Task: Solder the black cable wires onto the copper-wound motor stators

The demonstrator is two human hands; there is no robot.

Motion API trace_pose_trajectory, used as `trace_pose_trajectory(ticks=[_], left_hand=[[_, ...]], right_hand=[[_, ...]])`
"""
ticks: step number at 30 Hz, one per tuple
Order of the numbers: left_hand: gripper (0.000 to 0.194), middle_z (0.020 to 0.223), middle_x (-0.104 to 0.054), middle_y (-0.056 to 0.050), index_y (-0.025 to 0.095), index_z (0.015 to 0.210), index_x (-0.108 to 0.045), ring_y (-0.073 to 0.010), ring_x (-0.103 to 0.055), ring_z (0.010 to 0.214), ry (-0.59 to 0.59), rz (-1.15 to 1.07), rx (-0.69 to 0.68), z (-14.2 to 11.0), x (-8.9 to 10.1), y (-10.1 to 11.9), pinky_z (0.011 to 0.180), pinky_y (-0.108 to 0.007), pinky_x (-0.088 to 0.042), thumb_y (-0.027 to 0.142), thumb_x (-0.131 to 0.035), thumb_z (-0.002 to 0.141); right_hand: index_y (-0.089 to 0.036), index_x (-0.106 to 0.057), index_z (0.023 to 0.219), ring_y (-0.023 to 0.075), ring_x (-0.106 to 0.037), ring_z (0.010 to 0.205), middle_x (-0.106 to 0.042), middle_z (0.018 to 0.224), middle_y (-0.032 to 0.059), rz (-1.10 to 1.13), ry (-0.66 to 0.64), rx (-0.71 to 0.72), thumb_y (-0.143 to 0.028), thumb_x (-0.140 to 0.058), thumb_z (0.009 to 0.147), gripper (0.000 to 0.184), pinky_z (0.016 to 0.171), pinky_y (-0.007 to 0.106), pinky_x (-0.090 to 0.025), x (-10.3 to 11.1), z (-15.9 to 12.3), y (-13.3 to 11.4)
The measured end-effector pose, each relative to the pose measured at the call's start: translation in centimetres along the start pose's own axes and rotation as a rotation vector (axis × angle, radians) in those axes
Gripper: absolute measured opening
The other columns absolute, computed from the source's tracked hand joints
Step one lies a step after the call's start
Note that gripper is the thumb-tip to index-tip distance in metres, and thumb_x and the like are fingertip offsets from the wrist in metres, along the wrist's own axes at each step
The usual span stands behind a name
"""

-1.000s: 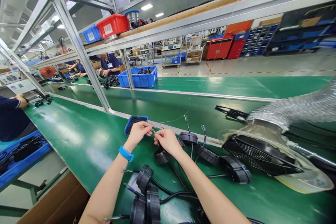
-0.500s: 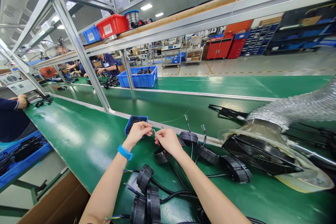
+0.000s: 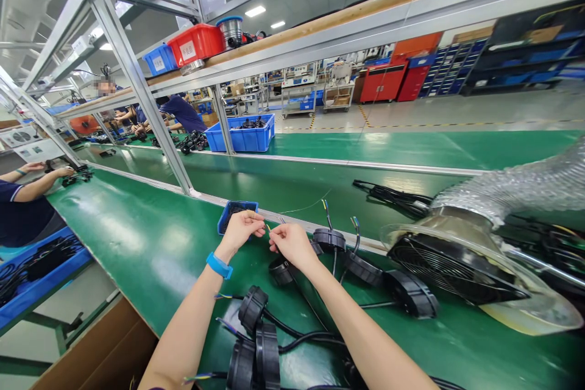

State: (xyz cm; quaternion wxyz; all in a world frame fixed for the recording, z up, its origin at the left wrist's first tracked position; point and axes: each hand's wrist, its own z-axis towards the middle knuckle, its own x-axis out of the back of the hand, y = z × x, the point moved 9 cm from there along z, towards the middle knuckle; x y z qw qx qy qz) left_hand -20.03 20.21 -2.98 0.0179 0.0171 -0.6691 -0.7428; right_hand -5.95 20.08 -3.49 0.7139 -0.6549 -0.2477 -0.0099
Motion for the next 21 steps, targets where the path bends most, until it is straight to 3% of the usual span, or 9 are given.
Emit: trace_pose_trajectory(ticks=[4,10,21], left_hand=[[0.031,0.073,-0.072,-0.007,0.011,0.085,-0.067,-0.0132,-0.067,0.059,0.147,-0.026,-0.114,-0.3,0.6,1.3,0.057,-0.024,-0.054,0.033,-0.080,0.067],[0.027,0.074,-0.073,-0.007,0.012,0.087,-0.067,-0.0085,-0.058,0.050,0.157,0.045,-0.124,-0.6,0.1,1.5,0.049,-0.020,-0.046,0.030,-0.077,0.069],[0.030,0.073,-0.073,-0.006,0.013,0.087,-0.067,-0.0096,-0.058,0.051,0.160,0.060,-0.097,-0.5,0.2,1.3,0.049,-0.021,-0.046,0.033,-0.078,0.068]], right_hand=[[-0.015,-0.065,0.064,0.0150,-0.070,0.057,-0.071,0.064,0.0038,-0.009,-0.007,0.007,-0.013,-0.054,0.083,0.022,0.054,0.019,-0.050,-0.1,0.0,-0.1],[-0.016,-0.065,0.063,0.0149,-0.070,0.057,-0.071,0.063,0.0030,-0.012,-0.019,0.019,-0.012,-0.053,0.080,0.021,0.054,0.019,-0.050,-0.1,-0.1,-0.3],[-0.016,-0.065,0.065,0.0143,-0.069,0.057,-0.071,0.063,0.0029,-0.005,-0.034,0.021,-0.013,-0.054,0.081,0.021,0.054,0.019,-0.050,-0.2,-0.2,-0.3]])
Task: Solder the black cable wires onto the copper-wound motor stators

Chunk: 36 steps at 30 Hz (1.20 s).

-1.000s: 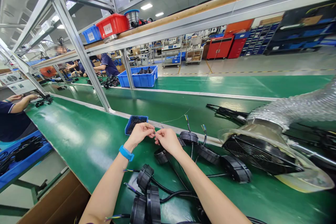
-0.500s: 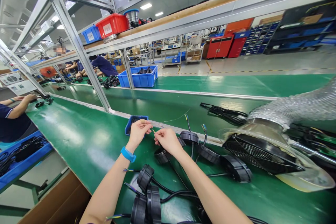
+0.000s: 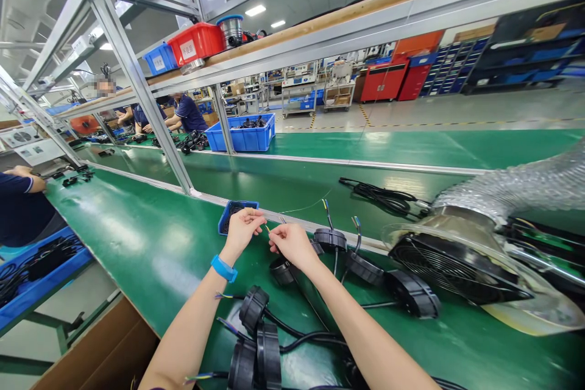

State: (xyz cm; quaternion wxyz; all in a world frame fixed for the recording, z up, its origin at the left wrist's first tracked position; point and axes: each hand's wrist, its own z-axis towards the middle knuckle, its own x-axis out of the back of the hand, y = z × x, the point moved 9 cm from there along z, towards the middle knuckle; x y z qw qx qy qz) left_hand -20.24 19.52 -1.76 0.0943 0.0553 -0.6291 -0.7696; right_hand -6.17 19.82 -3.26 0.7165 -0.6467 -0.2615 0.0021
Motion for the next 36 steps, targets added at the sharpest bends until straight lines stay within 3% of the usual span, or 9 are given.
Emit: trace_pose_trajectory(ticks=[8,21,25,31,36], left_hand=[[0.030,0.073,-0.072,-0.005,0.012,0.087,-0.066,-0.0088,-0.057,0.049,-0.012,-0.006,0.012,0.2,0.1,-0.5,0.048,-0.021,-0.045,0.032,-0.079,0.068],[0.034,0.061,-0.066,-0.003,0.011,0.078,-0.065,-0.0093,-0.056,0.047,-0.141,0.015,0.071,0.0,-0.9,-0.8,0.046,-0.021,-0.046,0.041,-0.079,0.070],[0.036,0.069,-0.069,-0.006,0.010,0.080,-0.067,-0.0098,-0.061,0.054,-0.125,-0.025,0.123,0.5,0.2,-1.4,0.053,-0.021,-0.050,0.044,-0.077,0.074],[0.031,0.077,-0.071,-0.007,0.009,0.090,-0.069,-0.0110,-0.066,0.066,-0.062,-0.167,0.189,1.0,1.8,-1.8,0.071,-0.024,-0.055,0.027,-0.082,0.069],[0.034,0.076,-0.071,-0.007,0.010,0.087,-0.070,-0.0122,-0.065,0.063,-0.132,-0.035,0.100,0.5,0.3,-0.9,0.062,-0.024,-0.053,0.040,-0.079,0.073]], right_hand=[[-0.015,-0.064,0.064,0.0139,-0.068,0.056,-0.070,0.063,0.0031,0.008,-0.010,-0.006,-0.012,-0.053,0.083,0.022,0.054,0.019,-0.049,-0.1,0.0,-0.1],[-0.016,-0.064,0.064,0.0132,-0.068,0.056,-0.070,0.063,0.0022,0.002,-0.006,0.003,-0.011,-0.053,0.083,0.022,0.054,0.018,-0.048,-0.1,0.0,0.0],[-0.016,-0.064,0.064,0.0132,-0.068,0.056,-0.070,0.063,0.0021,0.000,-0.002,0.002,-0.012,-0.054,0.082,0.021,0.054,0.018,-0.048,-0.1,0.1,0.1],[-0.015,-0.065,0.066,0.0135,-0.069,0.057,-0.071,0.065,0.0028,0.000,-0.003,0.005,-0.012,-0.053,0.083,0.021,0.055,0.019,-0.049,-0.1,0.0,0.1],[-0.016,-0.065,0.064,0.0146,-0.069,0.057,-0.070,0.062,0.0030,-0.004,-0.007,0.008,-0.012,-0.053,0.082,0.022,0.055,0.020,-0.048,0.0,-0.1,-0.1]])
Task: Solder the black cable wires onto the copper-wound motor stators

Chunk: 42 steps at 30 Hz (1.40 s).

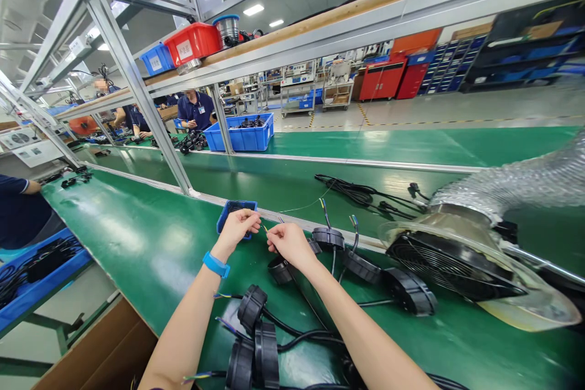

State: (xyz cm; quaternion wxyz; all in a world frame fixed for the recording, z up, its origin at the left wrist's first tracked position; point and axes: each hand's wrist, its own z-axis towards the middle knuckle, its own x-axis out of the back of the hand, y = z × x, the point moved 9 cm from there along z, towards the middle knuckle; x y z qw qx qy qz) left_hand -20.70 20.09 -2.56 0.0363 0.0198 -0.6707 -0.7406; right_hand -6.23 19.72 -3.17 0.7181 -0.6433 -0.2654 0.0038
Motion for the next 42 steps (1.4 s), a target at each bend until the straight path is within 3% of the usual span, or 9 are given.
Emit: trace_pose_trajectory(ticks=[5,11,16,22,26,30,35,42], left_hand=[[0.041,0.074,-0.070,-0.006,0.010,0.087,-0.072,-0.0122,-0.064,0.062,-0.100,0.022,0.019,-0.4,-1.8,-0.2,0.063,-0.024,-0.053,0.046,-0.081,0.069],[0.034,0.084,-0.073,-0.009,0.009,0.094,-0.072,-0.0127,-0.068,0.072,0.003,-0.140,0.045,0.2,0.4,-0.6,0.074,-0.025,-0.055,0.035,-0.080,0.073],[0.029,0.079,-0.074,-0.010,0.009,0.090,-0.070,-0.0142,-0.070,0.069,0.123,-0.099,0.053,0.5,2.2,-0.8,0.072,-0.027,-0.058,0.024,-0.082,0.069],[0.041,0.079,-0.076,-0.010,0.009,0.099,-0.067,-0.0162,-0.070,0.063,0.092,-0.037,-0.007,-0.1,0.8,0.3,0.059,-0.026,-0.057,0.034,-0.081,0.070],[0.038,0.074,-0.075,-0.009,0.010,0.087,-0.067,-0.0158,-0.069,0.061,0.107,0.004,-0.011,-0.4,0.3,0.6,0.055,-0.023,-0.055,0.036,-0.084,0.064],[0.038,0.070,-0.073,-0.008,0.010,0.079,-0.066,-0.0145,-0.068,0.058,0.002,0.079,0.018,-0.4,-0.3,0.3,0.054,-0.022,-0.053,0.040,-0.084,0.064],[0.043,0.072,-0.074,-0.009,0.010,0.088,-0.066,-0.0149,-0.069,0.060,-0.144,0.123,0.073,-0.6,-0.8,0.1,0.059,-0.024,-0.055,0.047,-0.079,0.070],[0.043,0.073,-0.074,-0.009,0.008,0.095,-0.066,-0.0151,-0.069,0.062,-0.159,0.147,0.027,-0.4,-0.4,0.5,0.061,-0.025,-0.056,0.042,-0.079,0.072]], right_hand=[[-0.016,-0.065,0.064,0.0146,-0.069,0.058,-0.070,0.062,0.0018,0.001,-0.007,-0.002,-0.012,-0.053,0.081,0.021,0.055,0.020,-0.049,0.0,0.0,0.0],[-0.016,-0.065,0.066,0.0146,-0.069,0.058,-0.070,0.064,0.0029,0.009,-0.006,-0.017,-0.012,-0.053,0.083,0.021,0.055,0.020,-0.050,-0.2,0.1,0.2],[-0.015,-0.066,0.067,0.0140,-0.069,0.058,-0.071,0.065,0.0031,0.011,-0.013,-0.014,-0.013,-0.054,0.084,0.020,0.054,0.019,-0.050,-0.3,0.0,0.2],[-0.015,-0.066,0.066,0.0140,-0.069,0.058,-0.071,0.064,0.0030,0.002,-0.027,0.002,-0.011,-0.053,0.082,0.021,0.055,0.019,-0.050,-0.4,0.0,0.1],[-0.015,-0.067,0.066,0.0139,-0.069,0.057,-0.070,0.063,0.0023,-0.004,-0.040,0.014,-0.011,-0.055,0.081,0.019,0.056,0.019,-0.049,-0.5,-0.1,-0.1],[-0.015,-0.066,0.063,0.0142,-0.069,0.057,-0.069,0.060,0.0016,-0.019,-0.032,0.016,-0.011,-0.055,0.079,0.020,0.056,0.019,-0.049,-0.4,-0.2,-0.3],[-0.015,-0.068,0.064,0.0151,-0.069,0.058,-0.070,0.060,0.0022,-0.024,-0.007,0.006,-0.012,-0.056,0.079,0.019,0.056,0.019,-0.049,-0.1,-0.2,-0.3],[-0.015,-0.068,0.065,0.0155,-0.069,0.058,-0.070,0.062,0.0031,-0.016,-0.004,0.003,-0.011,-0.056,0.078,0.018,0.056,0.020,-0.049,-0.2,-0.1,0.1]])
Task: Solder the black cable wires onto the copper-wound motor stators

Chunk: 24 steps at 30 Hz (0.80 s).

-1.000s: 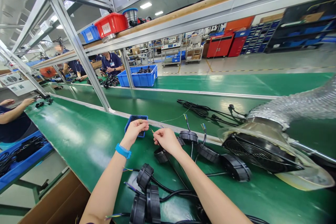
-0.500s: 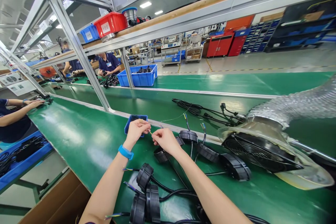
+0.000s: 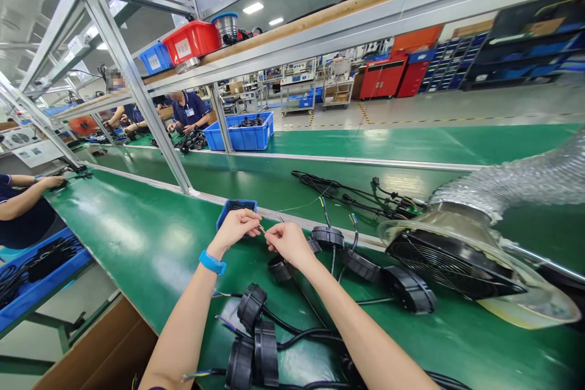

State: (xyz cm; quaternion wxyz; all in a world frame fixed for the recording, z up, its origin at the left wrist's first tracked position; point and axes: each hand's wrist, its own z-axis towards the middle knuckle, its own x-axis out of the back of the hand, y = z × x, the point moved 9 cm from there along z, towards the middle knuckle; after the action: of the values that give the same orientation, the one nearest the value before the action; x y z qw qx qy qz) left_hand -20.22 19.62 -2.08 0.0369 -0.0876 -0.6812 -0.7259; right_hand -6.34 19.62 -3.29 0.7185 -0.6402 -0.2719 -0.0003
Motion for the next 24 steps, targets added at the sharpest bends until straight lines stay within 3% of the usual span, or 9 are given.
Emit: trace_pose_trajectory(ticks=[24], left_hand=[[0.036,0.076,-0.072,-0.008,0.010,0.100,-0.066,-0.0149,-0.069,0.066,-0.064,0.090,-0.046,-0.38,-0.23,0.79,0.065,-0.026,-0.056,0.039,-0.072,0.080]], right_hand=[[-0.015,-0.068,0.062,0.0161,-0.070,0.058,-0.070,0.060,0.0031,-0.004,-0.006,0.012,-0.012,-0.056,0.076,0.018,0.055,0.020,-0.049,-0.06,0.05,-0.10]])
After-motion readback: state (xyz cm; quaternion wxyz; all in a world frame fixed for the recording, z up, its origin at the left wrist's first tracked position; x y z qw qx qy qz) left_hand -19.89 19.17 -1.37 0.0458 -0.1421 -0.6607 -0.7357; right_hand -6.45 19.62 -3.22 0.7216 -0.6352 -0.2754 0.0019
